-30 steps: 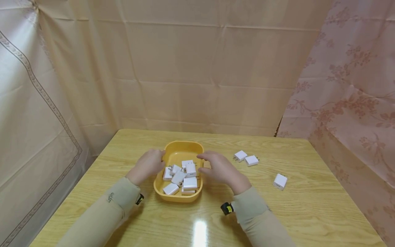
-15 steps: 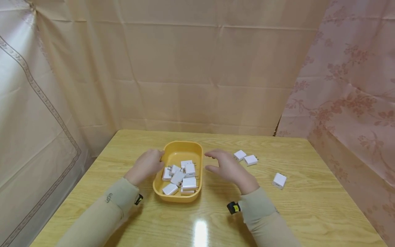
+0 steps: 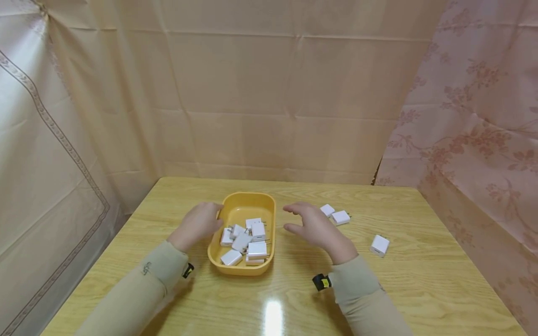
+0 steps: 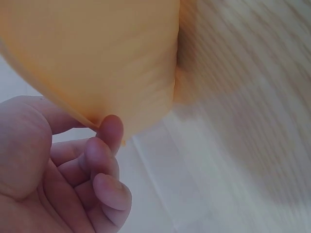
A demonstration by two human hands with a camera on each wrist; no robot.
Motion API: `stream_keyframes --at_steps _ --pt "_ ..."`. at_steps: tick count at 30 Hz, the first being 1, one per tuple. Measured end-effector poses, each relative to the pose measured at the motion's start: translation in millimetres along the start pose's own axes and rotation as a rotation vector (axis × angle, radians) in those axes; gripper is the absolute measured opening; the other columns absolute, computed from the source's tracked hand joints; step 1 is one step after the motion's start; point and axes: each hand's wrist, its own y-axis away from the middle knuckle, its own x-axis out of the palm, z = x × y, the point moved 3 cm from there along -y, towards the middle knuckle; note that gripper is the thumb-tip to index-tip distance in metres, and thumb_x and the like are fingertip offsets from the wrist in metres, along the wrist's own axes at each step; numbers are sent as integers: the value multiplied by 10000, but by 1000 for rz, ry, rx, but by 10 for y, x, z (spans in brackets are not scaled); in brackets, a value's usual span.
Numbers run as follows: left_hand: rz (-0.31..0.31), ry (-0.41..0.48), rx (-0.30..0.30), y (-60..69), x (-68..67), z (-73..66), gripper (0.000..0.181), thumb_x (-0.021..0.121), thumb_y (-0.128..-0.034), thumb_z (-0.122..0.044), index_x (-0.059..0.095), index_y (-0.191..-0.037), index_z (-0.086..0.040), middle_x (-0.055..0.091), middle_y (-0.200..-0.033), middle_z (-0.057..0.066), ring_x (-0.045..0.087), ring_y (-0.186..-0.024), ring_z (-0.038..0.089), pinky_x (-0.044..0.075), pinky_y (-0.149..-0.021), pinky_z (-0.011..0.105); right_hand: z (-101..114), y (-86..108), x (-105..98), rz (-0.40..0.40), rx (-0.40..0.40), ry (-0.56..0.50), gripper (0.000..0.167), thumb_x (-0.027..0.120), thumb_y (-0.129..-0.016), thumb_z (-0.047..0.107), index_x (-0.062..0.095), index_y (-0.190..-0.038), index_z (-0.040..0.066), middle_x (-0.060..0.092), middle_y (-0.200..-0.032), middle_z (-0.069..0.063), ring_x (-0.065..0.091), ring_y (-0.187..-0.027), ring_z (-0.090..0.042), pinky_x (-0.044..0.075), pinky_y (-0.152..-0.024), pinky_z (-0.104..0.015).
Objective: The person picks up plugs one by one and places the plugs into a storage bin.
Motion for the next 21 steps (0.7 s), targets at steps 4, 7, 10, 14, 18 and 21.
stream_keyframes --at_steps 4,7,10,14,18,21 --pt "-14 -4 11 1 -1 -8 292 676 -919 -115 710 -1187 -1 690 -956 80 590 -749 201 511 -648 338 -30 15 -30 -6 17 1 479 743 -946 233 623 -1373 53 644 -1322 -110 611 -1181 -322 489 -979 -545" --pt "-27 -18 15 0 0 -14 340 676 -936 -149 684 -1234 16 705 -1050 126 596 -793 213 531 -714 375 -52 28 -49 -7 32 6 476 742 -948 231 622 -1376 60 641 -1327 -113 609 -1182 -329 489 -974 -555" --pt "-31 -31 11 -7 4 -18 364 676 -940 -158 663 -1250 33 701 -1059 150 600 -796 220 542 -723 396 -77 44 -69 -11 51 13 478 739 -951 245 620 -1382 74 639 -1327 -110 606 -1183 -327 492 -969 -559" --pt "-19 -36 -4 -16 12 -15 275 667 -941 -145 682 -1160 20 678 -938 115 596 -754 218 532 -662 374 -112 74 -101 -22 63 15 484 736 -954 255 616 -1387 74 639 -1322 -114 604 -1179 -330 500 -949 -562" --pt "-6 -31 -11 -22 18 -8 176 654 -942 -121 697 -1065 -2 636 -843 68 588 -715 210 503 -606 336 -151 108 -130 -26 61 19 485 731 -957 257 613 -1391 76 638 -1321 -120 607 -1169 -333 512 -921 -556" --pt "-6 -28 -8 -24 14 -5 173 649 -943 -106 702 -1066 3 634 -841 66 586 -709 205 496 -598 322 -187 135 -152 -35 63 18 484 732 -957 248 613 -1389 66 635 -1325 -125 608 -1165 -334 517 -914 -550"
